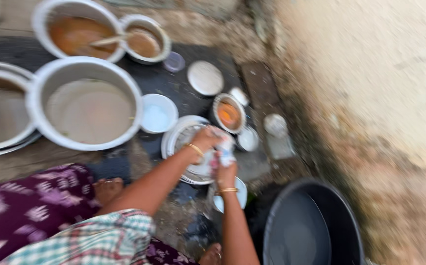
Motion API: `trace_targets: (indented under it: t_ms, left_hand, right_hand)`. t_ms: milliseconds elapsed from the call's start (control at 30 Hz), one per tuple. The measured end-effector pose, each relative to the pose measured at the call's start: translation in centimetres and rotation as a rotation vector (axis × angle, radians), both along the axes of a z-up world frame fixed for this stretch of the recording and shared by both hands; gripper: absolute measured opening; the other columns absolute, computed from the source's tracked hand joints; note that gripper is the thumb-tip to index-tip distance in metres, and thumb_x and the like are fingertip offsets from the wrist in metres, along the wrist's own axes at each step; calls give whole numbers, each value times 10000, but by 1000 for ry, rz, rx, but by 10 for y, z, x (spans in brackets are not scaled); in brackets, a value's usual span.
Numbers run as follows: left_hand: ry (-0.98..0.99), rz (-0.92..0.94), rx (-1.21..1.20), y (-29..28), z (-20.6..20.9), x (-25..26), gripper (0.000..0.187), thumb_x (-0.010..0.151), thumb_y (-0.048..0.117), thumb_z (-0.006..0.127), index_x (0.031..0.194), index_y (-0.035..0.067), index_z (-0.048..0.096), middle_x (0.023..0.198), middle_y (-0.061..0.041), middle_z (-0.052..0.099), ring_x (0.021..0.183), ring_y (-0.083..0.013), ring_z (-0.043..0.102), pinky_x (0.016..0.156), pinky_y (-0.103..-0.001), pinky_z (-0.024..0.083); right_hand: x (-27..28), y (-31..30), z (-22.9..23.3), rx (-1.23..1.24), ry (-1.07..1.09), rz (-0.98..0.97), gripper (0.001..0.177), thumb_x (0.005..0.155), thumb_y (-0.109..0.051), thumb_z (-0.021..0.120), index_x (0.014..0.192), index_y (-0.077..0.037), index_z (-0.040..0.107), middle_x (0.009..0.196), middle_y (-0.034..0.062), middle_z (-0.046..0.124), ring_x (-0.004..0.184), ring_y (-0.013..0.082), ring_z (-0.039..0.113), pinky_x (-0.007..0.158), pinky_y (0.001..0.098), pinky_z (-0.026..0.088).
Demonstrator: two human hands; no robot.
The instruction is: The person washes various metal and plastic dishes by hand using a small cloth or sponge and a large basin of water on the ground.
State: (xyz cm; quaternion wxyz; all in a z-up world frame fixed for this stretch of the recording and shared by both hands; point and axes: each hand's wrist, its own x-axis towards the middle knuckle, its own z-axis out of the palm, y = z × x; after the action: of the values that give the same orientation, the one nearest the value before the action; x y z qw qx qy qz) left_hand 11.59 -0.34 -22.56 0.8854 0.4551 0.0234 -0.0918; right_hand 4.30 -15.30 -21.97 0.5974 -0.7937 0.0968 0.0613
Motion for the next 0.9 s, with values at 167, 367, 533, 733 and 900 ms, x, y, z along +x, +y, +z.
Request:
trace_targets:
  t_ms: [167, 367, 533, 733, 900]
  left_hand:
    - [209, 189, -159, 97, 25, 30, 303, 910, 174, 707, 1189, 68, 654, 1059, -75, 713, 894, -175, 717, 761, -375, 614]
    - [242, 33, -20, 18, 11, -10, 324, 923, 176, 720, 1206, 28, 671, 1070, -112, 718, 920, -220, 698, 800, -391, 591]
    - [255, 331, -49, 92, -12, 27, 423, 907, 234, 777, 1232, -14, 668, 1069, -119, 709, 925, -230, 671, 811, -366, 574]
    - [110, 902, 1353, 120, -18, 10, 960, 763, 394, 926, 1263, -284, 467, 1210, -492, 512, 1112, -622, 524, 901, -595, 439]
    - [-228, 304, 1300, 76, -20, -10, 438, 982, 240, 658, 1362, 23, 641, 1407, -224, 618, 1334, -402, 588, 1152, -439, 449]
  right_hand:
    - [-35, 1, 2, 211, 186, 202, 261, 1038, -273, 609, 928, -44, 665, 683, 5, 631, 537, 82, 566, 488, 252, 466]
    - [-28, 40, 31, 267, 155, -15, 277, 1032, -278, 585, 893, -50, 658, 649, 9, 624, 481, 92, 533, 436, 262, 428]
    - [-39, 33, 21, 284, 254, 96, 202, 991, -257, 621, 913, -75, 661, 642, 15, 615, 445, 104, 496, 395, 283, 385]
    - [-31, 100, -81, -53, 305, 200, 365, 985, -354, 633, 907, -9, 721, 715, 93, 712, 574, 151, 673, 509, 304, 516]
    - [-38, 104, -130, -417, -19, 145, 303, 977, -197, 727, 883, 87, 672, 789, 250, 683, 714, 289, 662, 654, 416, 530]
